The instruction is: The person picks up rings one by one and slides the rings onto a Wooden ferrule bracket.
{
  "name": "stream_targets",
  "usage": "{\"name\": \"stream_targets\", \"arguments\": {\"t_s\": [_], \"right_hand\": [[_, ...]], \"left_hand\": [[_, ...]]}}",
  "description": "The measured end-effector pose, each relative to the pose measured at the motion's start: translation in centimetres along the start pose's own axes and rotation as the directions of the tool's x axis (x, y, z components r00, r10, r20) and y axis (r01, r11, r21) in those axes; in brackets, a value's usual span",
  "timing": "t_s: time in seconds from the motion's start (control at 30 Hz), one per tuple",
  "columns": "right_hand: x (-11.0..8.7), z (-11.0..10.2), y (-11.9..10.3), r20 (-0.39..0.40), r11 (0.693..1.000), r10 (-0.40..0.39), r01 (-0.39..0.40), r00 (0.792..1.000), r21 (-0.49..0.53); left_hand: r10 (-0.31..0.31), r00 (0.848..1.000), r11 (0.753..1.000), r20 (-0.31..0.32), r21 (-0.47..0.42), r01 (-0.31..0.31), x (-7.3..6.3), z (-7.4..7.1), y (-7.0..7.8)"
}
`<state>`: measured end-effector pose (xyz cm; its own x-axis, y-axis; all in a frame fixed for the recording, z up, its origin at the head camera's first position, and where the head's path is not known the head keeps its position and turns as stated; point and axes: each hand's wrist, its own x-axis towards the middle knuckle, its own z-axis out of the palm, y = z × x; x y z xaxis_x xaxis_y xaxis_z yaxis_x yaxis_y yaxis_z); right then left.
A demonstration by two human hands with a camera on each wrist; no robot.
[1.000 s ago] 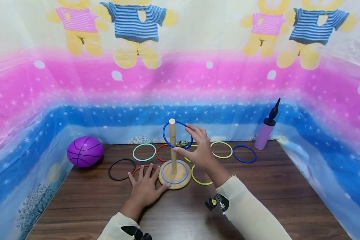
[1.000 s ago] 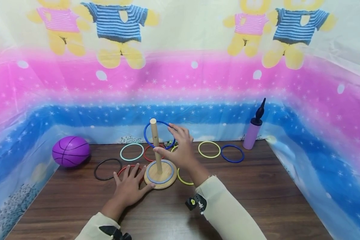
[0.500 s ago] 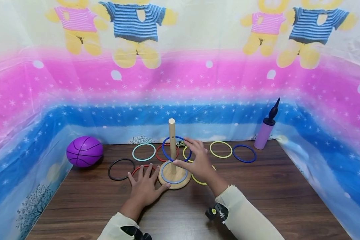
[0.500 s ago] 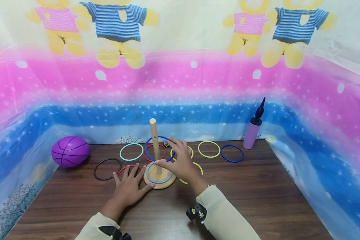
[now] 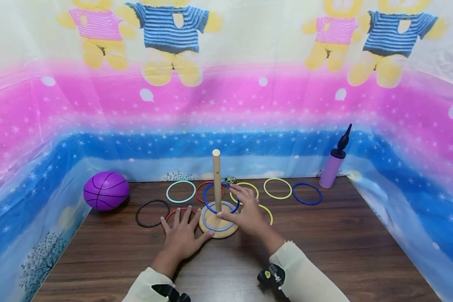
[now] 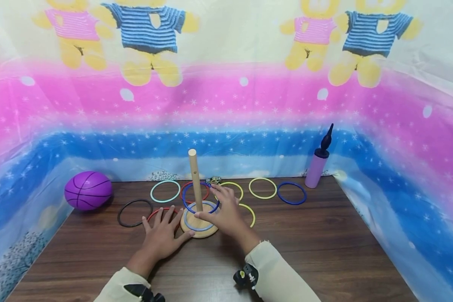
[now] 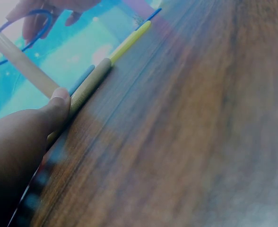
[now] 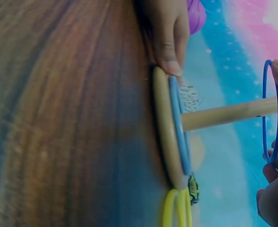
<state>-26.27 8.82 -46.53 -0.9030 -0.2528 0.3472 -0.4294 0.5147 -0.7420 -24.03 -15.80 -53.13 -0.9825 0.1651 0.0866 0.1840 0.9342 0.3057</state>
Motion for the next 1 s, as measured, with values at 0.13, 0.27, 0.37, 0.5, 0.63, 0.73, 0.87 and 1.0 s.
{"name": "stream_targets", "arguments": {"t_s": [0.13,0.27,0.37,0.5,0.63,0.73,0.87,1.0], "right_hand": [[-0.3,0.5,0.5,0.010,1.000,0.023,-0.023,1.000,0.004],[-0.5,1.1,0.9,0.011,1.000,0.024,-0.025,1.000,0.008],[-0.7,1.5,1.3,0.010,1.000,0.014,-0.014,1.000,0.009],[-0.9,2.0,1.7,0.019,1.000,0.018,-0.018,1.000,0.015],[-1.0,2.4,2.2,0.028,0.999,0.030,-0.031,0.999,0.021],[-1.1,2.8,2.6,0.034,0.999,0.031,-0.031,0.999,0.007],[-1.4,3.4,3.1,0.036,0.999,0.022,-0.021,0.999,-0.030],[-1.6,3.9,3.4,0.038,0.997,0.004,-0.001,0.999,-0.074]], "left_hand": [[-0.002,1.000,1.000,0.001,0.003,0.002,0.0,0.1,0.0],[-0.003,1.000,1.000,-0.002,-0.003,0.003,0.0,0.1,-0.1],[-0.002,1.000,1.000,-0.002,-0.006,0.002,0.1,0.1,-0.1],[-0.003,1.000,1.000,0.000,0.000,0.003,0.1,0.1,-0.1],[-0.004,1.000,1.000,0.002,0.005,0.004,0.0,0.2,0.0],[-0.004,1.000,1.000,0.002,0.007,0.004,0.0,0.2,0.0],[-0.004,1.000,1.000,0.006,0.010,0.004,0.0,0.2,0.0],[-0.014,1.000,1.000,0.003,0.013,0.014,-0.1,0.0,0.1]]}}
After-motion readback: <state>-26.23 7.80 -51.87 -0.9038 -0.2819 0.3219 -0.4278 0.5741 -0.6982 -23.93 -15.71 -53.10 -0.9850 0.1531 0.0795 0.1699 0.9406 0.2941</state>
